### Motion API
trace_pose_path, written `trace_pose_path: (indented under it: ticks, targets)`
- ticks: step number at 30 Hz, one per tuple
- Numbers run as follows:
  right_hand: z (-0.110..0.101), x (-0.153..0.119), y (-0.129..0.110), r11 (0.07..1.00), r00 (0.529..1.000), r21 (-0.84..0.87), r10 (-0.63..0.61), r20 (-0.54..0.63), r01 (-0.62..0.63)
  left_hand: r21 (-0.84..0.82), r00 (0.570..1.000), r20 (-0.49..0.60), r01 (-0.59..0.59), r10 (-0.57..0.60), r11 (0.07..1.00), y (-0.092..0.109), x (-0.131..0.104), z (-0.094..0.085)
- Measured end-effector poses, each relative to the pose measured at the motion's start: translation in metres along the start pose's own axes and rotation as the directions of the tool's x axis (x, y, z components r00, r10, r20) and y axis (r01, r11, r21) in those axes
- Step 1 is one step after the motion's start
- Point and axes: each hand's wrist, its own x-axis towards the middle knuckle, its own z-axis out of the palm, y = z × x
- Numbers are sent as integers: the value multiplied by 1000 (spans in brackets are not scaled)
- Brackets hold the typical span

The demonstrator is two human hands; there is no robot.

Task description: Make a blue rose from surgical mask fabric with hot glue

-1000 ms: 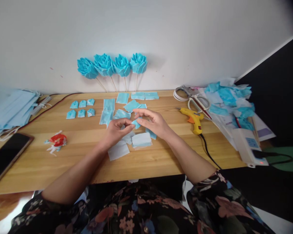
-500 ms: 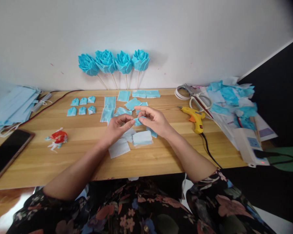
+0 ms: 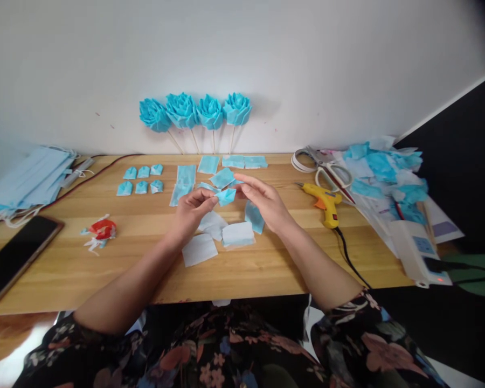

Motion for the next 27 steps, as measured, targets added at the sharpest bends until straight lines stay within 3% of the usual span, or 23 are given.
trace_pose_path:
  ticks: [8, 16, 23, 27]
  targets:
    - [4, 2, 3, 998, 1000, -61, 16, 4, -16, 7, 1000, -4, 10, -10, 1000, 1, -1, 2]
    - [4, 1, 4, 991, 999, -131, 1, -33, -6, 140, 999, -8, -30, 31, 990, 4, -1, 0]
    - [6, 0, 2, 988, 1000, -153, -2, -16, -1, 57, 1000, 10, -18, 18, 998, 4, -1, 2]
    - [6, -1, 4, 980, 1000, -198, -10, 11, 12, 91, 999, 22, -46, 44, 995, -2, -1, 1]
